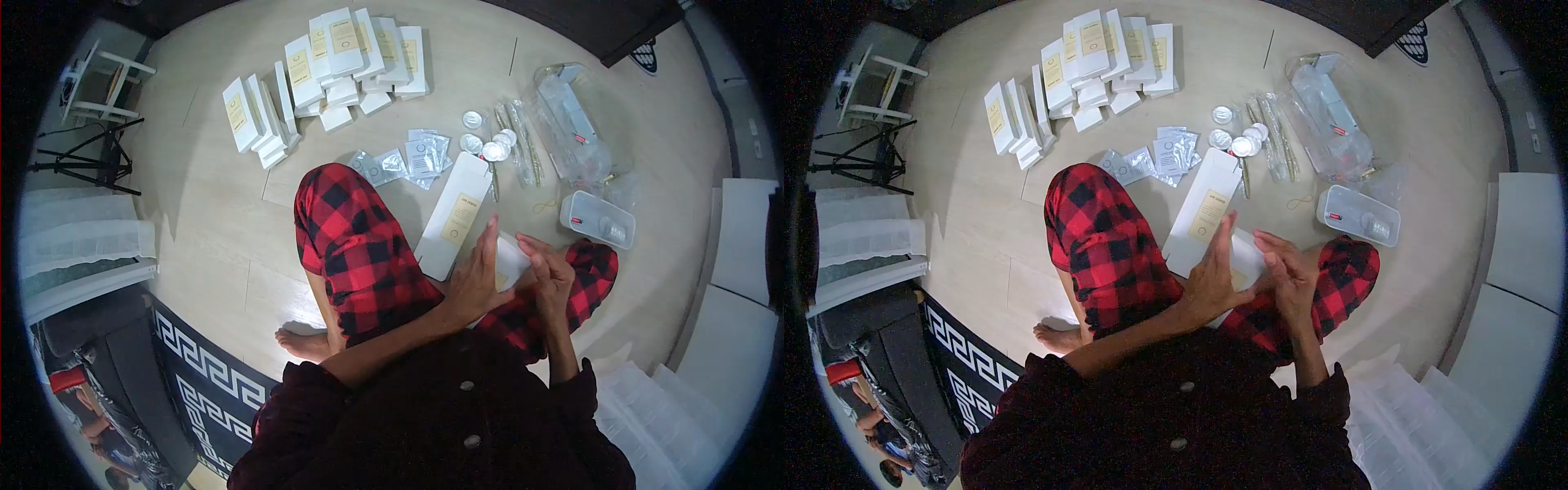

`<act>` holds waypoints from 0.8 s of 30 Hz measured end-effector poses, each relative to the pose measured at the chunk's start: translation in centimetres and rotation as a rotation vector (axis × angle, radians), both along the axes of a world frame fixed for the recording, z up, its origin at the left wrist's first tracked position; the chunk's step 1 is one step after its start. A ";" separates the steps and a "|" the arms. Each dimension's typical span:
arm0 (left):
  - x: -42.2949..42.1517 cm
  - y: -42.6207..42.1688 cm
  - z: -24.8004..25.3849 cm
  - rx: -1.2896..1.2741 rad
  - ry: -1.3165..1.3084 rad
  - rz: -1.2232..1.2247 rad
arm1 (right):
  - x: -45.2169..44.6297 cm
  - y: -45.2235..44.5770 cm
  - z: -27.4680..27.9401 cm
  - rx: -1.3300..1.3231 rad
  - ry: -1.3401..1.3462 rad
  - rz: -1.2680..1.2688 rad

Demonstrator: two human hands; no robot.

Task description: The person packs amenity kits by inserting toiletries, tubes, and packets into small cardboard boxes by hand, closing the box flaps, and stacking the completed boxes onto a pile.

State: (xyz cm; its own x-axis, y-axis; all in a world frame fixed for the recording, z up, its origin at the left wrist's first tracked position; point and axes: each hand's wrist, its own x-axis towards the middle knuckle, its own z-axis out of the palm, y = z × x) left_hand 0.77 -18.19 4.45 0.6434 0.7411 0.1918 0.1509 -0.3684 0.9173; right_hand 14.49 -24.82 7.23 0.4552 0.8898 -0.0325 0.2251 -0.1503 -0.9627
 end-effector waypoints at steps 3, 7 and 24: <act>-0.1 -0.4 0.5 -0.165 0.201 -0.070 | 0.6 0.8 0.6 -0.051 0.142 0.012; 0.1 -0.5 0.6 -0.241 0.245 -0.043 | -0.1 2.7 2.7 -0.195 0.367 -0.062; -0.2 0.0 1.1 -0.311 0.250 -0.017 | -0.2 2.8 2.1 -0.130 -0.137 0.205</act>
